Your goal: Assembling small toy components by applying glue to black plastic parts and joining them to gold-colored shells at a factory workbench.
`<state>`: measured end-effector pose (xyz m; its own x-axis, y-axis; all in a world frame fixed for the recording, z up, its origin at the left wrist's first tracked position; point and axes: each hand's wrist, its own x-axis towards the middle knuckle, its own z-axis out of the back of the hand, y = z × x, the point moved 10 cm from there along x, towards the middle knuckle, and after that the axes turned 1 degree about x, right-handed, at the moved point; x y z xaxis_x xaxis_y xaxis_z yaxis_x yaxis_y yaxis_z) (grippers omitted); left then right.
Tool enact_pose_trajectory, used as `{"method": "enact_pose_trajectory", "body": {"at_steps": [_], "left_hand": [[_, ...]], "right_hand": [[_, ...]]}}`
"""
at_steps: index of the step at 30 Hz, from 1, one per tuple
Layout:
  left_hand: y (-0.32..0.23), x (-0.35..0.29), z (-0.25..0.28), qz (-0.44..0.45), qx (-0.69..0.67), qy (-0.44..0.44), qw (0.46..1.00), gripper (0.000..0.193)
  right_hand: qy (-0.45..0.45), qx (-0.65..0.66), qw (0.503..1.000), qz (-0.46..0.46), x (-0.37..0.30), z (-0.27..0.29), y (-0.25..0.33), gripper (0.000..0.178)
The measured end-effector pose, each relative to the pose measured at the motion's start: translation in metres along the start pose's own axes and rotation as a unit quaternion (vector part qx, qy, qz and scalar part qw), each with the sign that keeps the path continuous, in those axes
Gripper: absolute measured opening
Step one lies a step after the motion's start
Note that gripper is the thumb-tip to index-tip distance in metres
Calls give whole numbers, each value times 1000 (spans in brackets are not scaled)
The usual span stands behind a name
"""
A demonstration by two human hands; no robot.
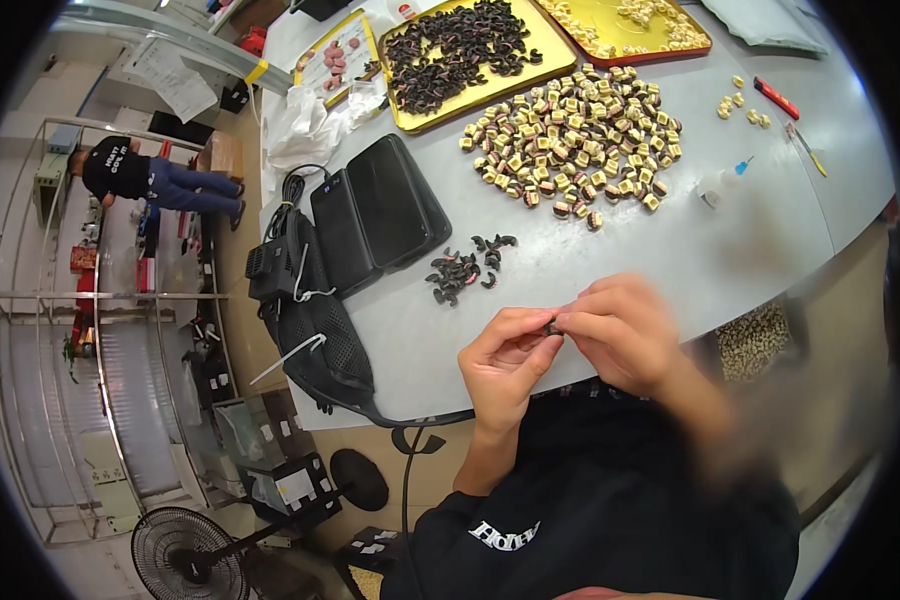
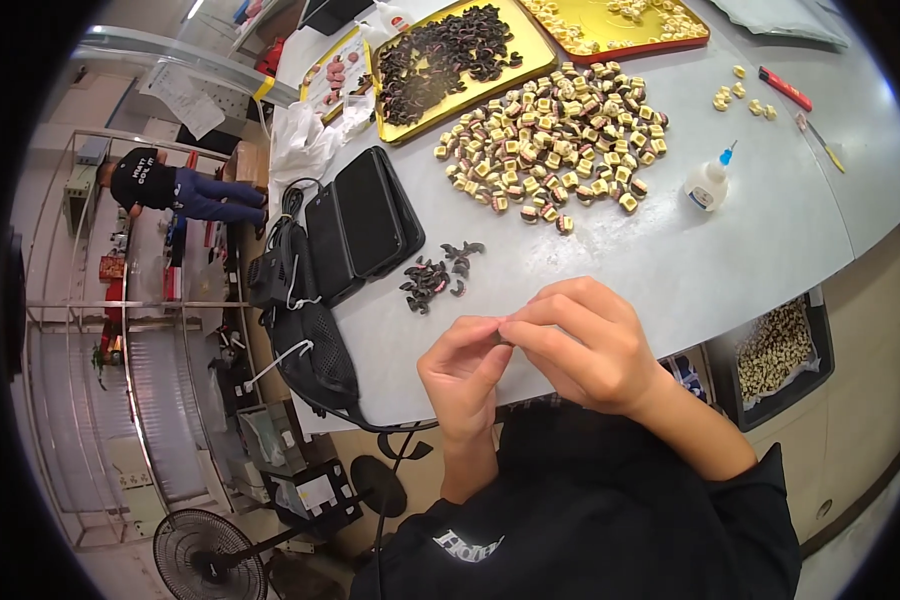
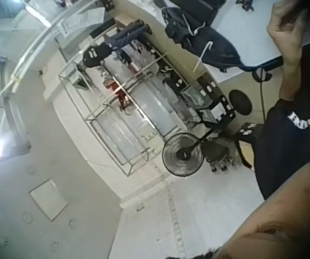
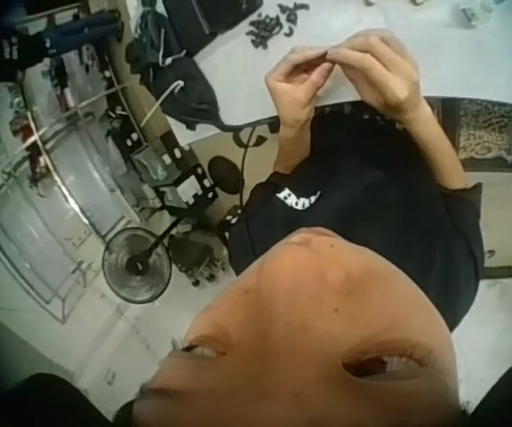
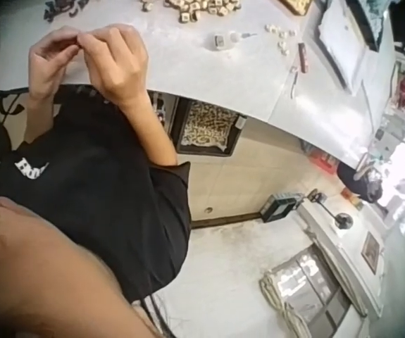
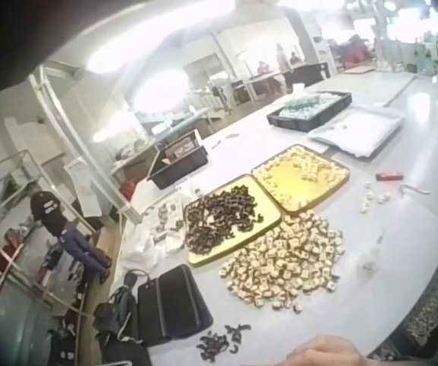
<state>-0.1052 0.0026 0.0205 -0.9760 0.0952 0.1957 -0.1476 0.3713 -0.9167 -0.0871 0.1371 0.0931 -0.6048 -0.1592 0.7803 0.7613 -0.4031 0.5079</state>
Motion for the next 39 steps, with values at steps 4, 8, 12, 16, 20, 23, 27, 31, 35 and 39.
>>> {"method": "enact_pose_trajectory", "body": {"at_steps": [4,8,12,16,20,23,27,31,35,39], "left_hand": [[1,-3,6,7,26,-35,999,25],[-2,-2,3,3,28,-24,999,25],[-2,-1,3,-1,24,-32,999,26],[-7,-5,9,-26,37,-57,997,25],[-9,-8,11,-38,63,-79,994,25],[-11,-8,10,-58,77,-82,992,26],[-12,-7,11,-76,70,-80,991,29],[-12,-7,12,-68,84,-86,990,29],[-11,-8,11,-52,103,-79,990,28],[-7,-8,12,-40,100,-93,990,27]], "right_hand": [[-35,-77,996,-28,-6,28,5,28],[-291,-168,933,-126,-42,105,-25,34],[-319,-141,914,-209,-37,127,-65,51],[-271,-136,908,-288,-39,123,-106,55],[-191,-106,912,-347,-36,116,-129,52],[-160,-41,909,-383,-37,111,-142,49],[-169,76,894,-408,-40,108,-146,46],[-183,148,888,-395,-30,99,-128,44],[-157,239,880,-380,-34,85,-113,38],[-186,341,858,-336,-35,73,-102,33]]}}
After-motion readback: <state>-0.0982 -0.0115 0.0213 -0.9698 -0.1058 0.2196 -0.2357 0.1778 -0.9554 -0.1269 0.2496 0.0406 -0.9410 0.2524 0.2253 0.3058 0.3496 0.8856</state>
